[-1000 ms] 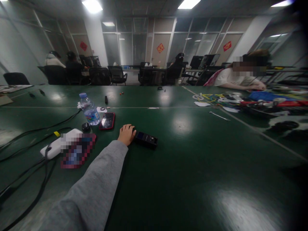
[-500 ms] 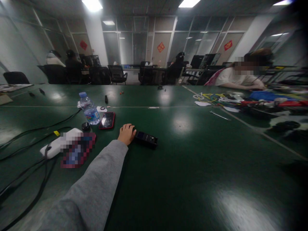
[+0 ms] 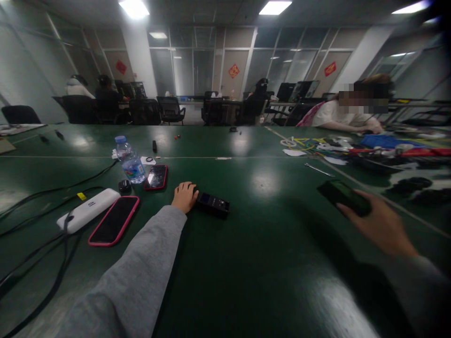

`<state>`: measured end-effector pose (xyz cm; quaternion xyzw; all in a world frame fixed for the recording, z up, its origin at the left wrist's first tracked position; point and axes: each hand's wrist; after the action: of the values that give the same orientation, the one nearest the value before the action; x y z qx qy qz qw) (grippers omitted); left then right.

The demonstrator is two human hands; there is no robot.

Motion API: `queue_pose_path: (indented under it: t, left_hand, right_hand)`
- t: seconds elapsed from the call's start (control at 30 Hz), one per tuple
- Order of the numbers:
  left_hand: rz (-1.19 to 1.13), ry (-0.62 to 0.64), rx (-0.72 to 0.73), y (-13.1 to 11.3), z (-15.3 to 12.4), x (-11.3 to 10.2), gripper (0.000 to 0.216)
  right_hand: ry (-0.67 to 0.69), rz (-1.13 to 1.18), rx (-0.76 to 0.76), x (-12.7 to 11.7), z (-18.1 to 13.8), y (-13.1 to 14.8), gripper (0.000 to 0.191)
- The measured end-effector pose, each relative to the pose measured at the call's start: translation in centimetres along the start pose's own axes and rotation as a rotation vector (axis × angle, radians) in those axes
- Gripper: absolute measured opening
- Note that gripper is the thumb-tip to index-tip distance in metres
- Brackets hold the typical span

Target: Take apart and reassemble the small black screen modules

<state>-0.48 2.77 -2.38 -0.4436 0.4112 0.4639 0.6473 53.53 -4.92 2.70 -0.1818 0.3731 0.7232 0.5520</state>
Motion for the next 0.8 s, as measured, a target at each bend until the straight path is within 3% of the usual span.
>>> queue_pose_path:
  t: [0.07,0.17,0.27,0.33,0.43,0.57,0.67,0.8]
  left_hand:
    - [-0.002,-0.007,0.001,0.0,0.0,0.0,0.04]
    - [-0.005,-0.008,0.003,0.0,-0.1,-0.1,0.04]
    - [-0.012,0.006,-0.003,0.0,-0.1,-0.1,0.041]
    - [-0.014,0.008,-0.002,0.1,0.0,-0.1,0.041]
    - [-0.008,-0.005,0.01,0.0,-0.1,-0.1,0.041]
    - [0.005,-0.01,0.006,-0.3,-0.2,-0.3,0.039]
    - [0.001,-0.005,0.007,-0.3,-0.2,-0.4,0.039]
    - [0.004,-0.001,0.001,-0.3,-0.1,-0.4,0.038]
  right_hand:
    - [0.087,0.061,-0.09,3.6,1.1,4.0,0.078]
    - [0.161,0.231,-0.268,9.2,1.5,12.2,0.066]
    - [0.25,0.309,-0.315,13.7,1.0,19.1,0.056]
    - [0.271,0.334,-0.314,15.8,0.7,21.9,0.053]
    - [0.281,0.366,-0.323,17.9,0.4,23.7,0.05]
    - [0.338,0.386,-0.343,18.9,0.2,24.2,0.05]
    - [0.345,0.428,-0.355,18.9,0.2,24.2,0.048]
    - [0.246,0.512,-0.337,17.5,0.2,24.7,0.038]
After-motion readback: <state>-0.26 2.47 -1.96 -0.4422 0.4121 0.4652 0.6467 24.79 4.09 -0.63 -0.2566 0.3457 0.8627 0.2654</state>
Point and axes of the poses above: each hand's wrist, its own z-axis towards the middle knuckle, its own x-axis out of the palm, y = z × x, and after that the axes turned 2 degrees about -x, right-handed
